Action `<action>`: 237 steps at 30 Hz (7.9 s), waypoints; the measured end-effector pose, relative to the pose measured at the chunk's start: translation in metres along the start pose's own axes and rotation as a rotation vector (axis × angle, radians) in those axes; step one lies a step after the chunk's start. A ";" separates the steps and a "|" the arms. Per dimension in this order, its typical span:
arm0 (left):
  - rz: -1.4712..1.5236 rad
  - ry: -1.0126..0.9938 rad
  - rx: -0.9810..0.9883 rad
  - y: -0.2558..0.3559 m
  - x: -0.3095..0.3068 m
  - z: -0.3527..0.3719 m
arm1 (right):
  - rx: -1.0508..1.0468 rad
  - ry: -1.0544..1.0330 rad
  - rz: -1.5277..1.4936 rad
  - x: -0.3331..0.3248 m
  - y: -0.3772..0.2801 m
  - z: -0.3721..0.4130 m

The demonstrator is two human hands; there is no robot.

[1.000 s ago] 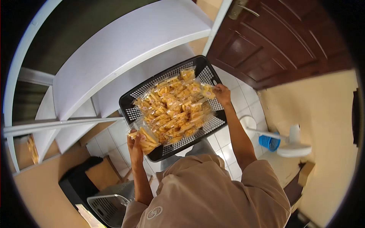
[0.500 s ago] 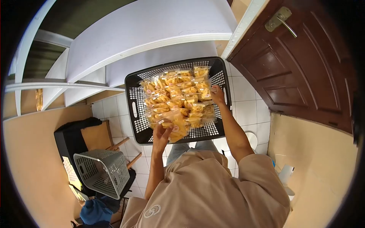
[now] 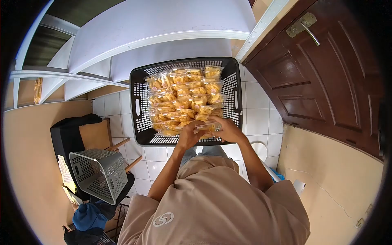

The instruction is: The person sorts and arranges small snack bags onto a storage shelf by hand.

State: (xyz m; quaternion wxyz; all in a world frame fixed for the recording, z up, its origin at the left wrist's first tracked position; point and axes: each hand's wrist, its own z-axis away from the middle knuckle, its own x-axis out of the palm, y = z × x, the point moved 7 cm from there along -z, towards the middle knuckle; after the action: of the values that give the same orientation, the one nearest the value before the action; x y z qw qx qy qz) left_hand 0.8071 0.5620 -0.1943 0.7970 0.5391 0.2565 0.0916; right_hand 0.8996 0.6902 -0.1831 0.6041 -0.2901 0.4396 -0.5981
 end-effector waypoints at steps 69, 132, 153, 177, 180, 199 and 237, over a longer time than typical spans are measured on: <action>0.379 0.996 -0.166 -0.279 -0.517 0.370 | -0.114 0.710 -0.191 0.296 -0.100 -0.229; -0.553 1.012 -0.229 -0.328 -1.515 0.108 | -0.038 -0.254 -0.452 0.909 -0.782 -0.889; 0.174 0.502 0.387 -0.203 -1.233 0.091 | -0.362 -0.206 -0.993 0.672 -0.646 -0.656; 0.129 -0.625 0.556 -0.054 -0.638 0.028 | -0.236 0.897 -0.570 0.452 -0.406 -0.271; 0.330 -0.752 0.468 -0.054 -0.601 0.017 | -0.298 0.995 -0.693 0.442 -0.382 -0.244; 0.370 -0.952 0.467 0.029 -0.440 -0.062 | -0.673 1.723 -1.454 0.398 -0.229 -0.092; 0.283 -0.297 0.227 -0.036 -0.230 0.026 | -0.074 1.504 -1.182 0.243 -0.024 0.144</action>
State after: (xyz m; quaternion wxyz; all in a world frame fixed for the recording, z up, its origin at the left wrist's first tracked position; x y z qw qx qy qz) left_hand 0.6193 0.4293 -0.1480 0.7396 0.6634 0.0667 0.0926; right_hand 0.9906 0.4244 -0.1428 -0.2456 -0.0239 0.5134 -0.8219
